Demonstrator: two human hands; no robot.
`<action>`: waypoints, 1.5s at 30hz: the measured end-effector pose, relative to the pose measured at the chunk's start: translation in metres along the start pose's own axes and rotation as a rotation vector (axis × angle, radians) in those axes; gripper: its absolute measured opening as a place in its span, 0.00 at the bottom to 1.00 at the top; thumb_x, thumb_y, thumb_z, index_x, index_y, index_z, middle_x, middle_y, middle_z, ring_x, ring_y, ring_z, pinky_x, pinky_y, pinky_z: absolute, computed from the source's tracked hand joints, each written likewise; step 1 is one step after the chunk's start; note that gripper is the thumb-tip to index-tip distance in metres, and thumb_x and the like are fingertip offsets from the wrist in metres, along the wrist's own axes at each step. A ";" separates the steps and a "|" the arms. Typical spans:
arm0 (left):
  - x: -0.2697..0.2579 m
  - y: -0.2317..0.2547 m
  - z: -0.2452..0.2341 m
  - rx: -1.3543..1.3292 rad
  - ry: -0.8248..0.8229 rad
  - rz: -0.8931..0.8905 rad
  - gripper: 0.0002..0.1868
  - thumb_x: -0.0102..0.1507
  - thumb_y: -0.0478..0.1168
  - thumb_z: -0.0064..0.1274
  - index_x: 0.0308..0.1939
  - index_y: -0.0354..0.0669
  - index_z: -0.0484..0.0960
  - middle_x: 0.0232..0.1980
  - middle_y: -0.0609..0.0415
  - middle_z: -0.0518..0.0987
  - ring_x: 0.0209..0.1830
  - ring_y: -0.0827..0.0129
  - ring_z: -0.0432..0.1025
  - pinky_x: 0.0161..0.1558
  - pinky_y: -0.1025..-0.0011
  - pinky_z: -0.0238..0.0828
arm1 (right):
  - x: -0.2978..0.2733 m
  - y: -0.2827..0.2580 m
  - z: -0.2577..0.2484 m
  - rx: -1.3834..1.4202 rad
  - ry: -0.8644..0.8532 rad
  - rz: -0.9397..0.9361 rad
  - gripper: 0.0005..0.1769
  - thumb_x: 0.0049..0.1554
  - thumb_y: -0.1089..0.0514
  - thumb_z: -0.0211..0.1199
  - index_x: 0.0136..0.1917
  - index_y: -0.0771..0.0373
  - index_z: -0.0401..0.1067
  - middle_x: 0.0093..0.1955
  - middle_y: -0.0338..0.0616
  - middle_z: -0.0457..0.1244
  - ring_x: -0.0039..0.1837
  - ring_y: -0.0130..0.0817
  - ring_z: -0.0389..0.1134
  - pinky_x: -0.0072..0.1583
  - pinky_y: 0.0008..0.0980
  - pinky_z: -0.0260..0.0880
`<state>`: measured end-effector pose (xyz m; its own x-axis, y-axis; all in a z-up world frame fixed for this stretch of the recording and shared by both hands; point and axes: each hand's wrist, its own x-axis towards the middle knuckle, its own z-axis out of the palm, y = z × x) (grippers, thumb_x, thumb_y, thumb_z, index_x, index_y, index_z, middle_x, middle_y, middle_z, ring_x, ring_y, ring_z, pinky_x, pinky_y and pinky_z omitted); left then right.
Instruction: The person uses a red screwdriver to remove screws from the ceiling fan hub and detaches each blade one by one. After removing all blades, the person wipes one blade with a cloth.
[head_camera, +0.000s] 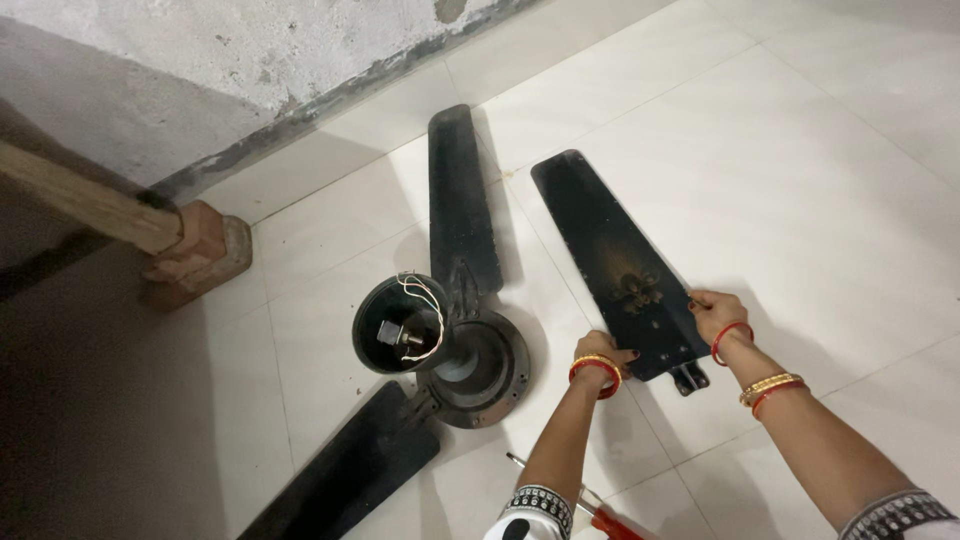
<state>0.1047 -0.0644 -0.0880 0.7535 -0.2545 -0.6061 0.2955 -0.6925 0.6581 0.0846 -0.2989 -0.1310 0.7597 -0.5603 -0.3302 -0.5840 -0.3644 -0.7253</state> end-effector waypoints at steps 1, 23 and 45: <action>-0.001 0.003 -0.001 0.088 0.012 0.022 0.21 0.56 0.46 0.72 0.33 0.29 0.82 0.31 0.42 0.84 0.27 0.63 0.78 0.31 0.70 0.75 | -0.003 -0.003 -0.002 -0.001 0.005 0.003 0.15 0.62 0.59 0.63 0.62 0.54 0.79 0.59 0.46 0.72 0.59 0.39 0.73 0.63 0.35 0.70; -0.036 0.026 -0.027 0.072 -0.088 -0.084 0.24 0.65 0.54 0.57 0.29 0.34 0.85 0.25 0.49 0.84 0.25 0.68 0.80 0.37 0.70 0.80 | -0.043 -0.036 -0.006 -0.262 0.182 -0.250 0.27 0.57 0.52 0.67 0.70 0.54 0.74 0.70 0.56 0.56 0.69 0.56 0.56 0.70 0.47 0.59; -0.108 -0.134 -0.129 -0.243 -0.036 0.021 0.20 0.64 0.49 0.57 0.49 0.34 0.83 0.40 0.46 0.85 0.32 0.65 0.80 0.31 0.63 0.82 | -0.230 -0.086 0.140 -0.087 -0.233 -0.531 0.23 0.53 0.56 0.70 0.62 0.58 0.76 0.61 0.53 0.65 0.50 0.42 0.72 0.58 0.37 0.72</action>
<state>0.0595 0.1434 -0.0529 0.7405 -0.2941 -0.6043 0.4160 -0.5057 0.7558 -0.0002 -0.0344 -0.0767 0.9918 -0.1092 -0.0663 -0.1198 -0.6155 -0.7790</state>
